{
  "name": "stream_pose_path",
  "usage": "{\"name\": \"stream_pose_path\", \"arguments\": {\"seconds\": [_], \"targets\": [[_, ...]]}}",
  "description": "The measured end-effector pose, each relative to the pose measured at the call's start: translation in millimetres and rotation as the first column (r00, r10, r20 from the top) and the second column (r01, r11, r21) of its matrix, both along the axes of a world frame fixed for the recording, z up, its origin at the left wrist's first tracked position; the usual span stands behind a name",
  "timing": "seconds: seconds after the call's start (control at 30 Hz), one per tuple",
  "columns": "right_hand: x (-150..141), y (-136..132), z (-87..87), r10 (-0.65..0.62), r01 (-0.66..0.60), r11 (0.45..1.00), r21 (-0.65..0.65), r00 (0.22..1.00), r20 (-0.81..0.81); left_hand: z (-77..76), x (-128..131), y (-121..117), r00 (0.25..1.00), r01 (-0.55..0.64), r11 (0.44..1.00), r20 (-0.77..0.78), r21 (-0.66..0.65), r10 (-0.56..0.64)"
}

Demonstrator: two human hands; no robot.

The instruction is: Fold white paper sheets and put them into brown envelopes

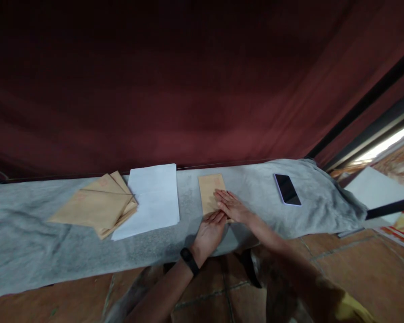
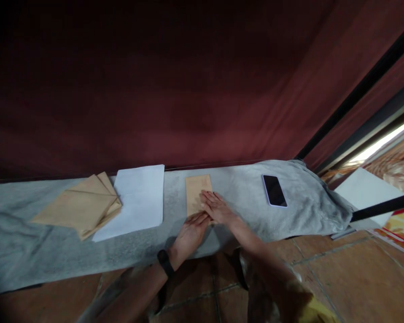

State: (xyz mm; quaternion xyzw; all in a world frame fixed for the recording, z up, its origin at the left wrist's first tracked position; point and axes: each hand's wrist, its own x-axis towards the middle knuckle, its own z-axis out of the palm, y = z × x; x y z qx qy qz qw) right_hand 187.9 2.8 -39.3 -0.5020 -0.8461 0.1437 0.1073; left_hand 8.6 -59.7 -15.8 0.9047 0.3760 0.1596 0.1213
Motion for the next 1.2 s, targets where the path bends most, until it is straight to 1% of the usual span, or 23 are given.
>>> {"name": "stream_pose_path", "arguments": {"seconds": [0.1,0.2,0.27,0.37,0.47,0.6,0.77,0.83,0.9,0.97,1.0,1.1,1.13,1.2], "targets": [[-7,34,-2.7,-0.063,0.058,0.995,0.087,0.996,0.057,-1.5,-3,2,1.0,-0.011,0.999,-0.019,-0.034,0.01],[-15,55,-7.4,-0.161,0.147,0.974,0.17,0.984,0.073,-6.4,-6,2,0.999,-0.02,0.998,-0.037,-0.051,0.018],[-20,59,-10.9,-0.232,0.214,0.955,0.206,0.97,0.071,-8.6,-6,2,0.999,-0.023,0.998,-0.036,-0.054,0.021],[-23,55,-14.8,-0.319,0.296,0.928,0.228,0.945,0.069,-9.3,-6,2,0.999,-0.016,0.999,-0.028,-0.04,0.015],[-20,42,-15.8,-0.318,0.292,0.929,0.226,0.944,0.087,-8.6,-5,3,1.0,0.002,1.0,-0.027,-0.015,-0.002],[-6,15,-12.3,-0.231,0.205,0.961,0.186,0.965,0.127,-7.8,-6,3,0.999,0.037,0.999,0.001,0.024,-0.037],[15,-28,-1.9,-0.158,0.149,0.986,0.075,0.978,0.135,-9.7,-10,2,0.996,0.075,0.996,0.049,0.055,-0.078],[21,-47,1.8,-0.159,0.156,0.987,0.03,0.981,0.111,-11.8,-12,1,0.995,0.08,0.995,0.056,0.055,-0.083],[22,-68,3.0,-0.168,0.168,0.986,0.015,0.984,0.062,-13.7,-14,0,0.996,0.069,0.996,0.048,0.048,-0.071],[17,-88,1.1,-0.153,0.153,0.988,0.038,0.988,-0.007,-14.4,-15,0,0.997,0.06,0.998,0.036,0.03,-0.061],[13,-98,-0.6,-0.126,0.128,0.99,0.056,0.992,-0.032,-14.3,-15,-1,0.998,0.059,0.998,0.032,0.018,-0.06],[-1,-118,-6.3,-0.1,0.108,0.983,0.148,0.993,-0.065,-13.8,-17,-4,0.998,0.059,0.998,0.031,-0.013,-0.058],[-5,-122,-7.2,-0.107,0.117,0.977,0.178,0.992,-0.065,-14.1,-18,-7,0.999,0.036,0.999,0.039,-0.016,-0.035],[-9,-125,-6.9,-0.126,0.135,0.967,0.218,0.991,-0.054,-16.2,-20,-12,0.995,-0.065,0.998,0.077,-0.018,0.066]]}}
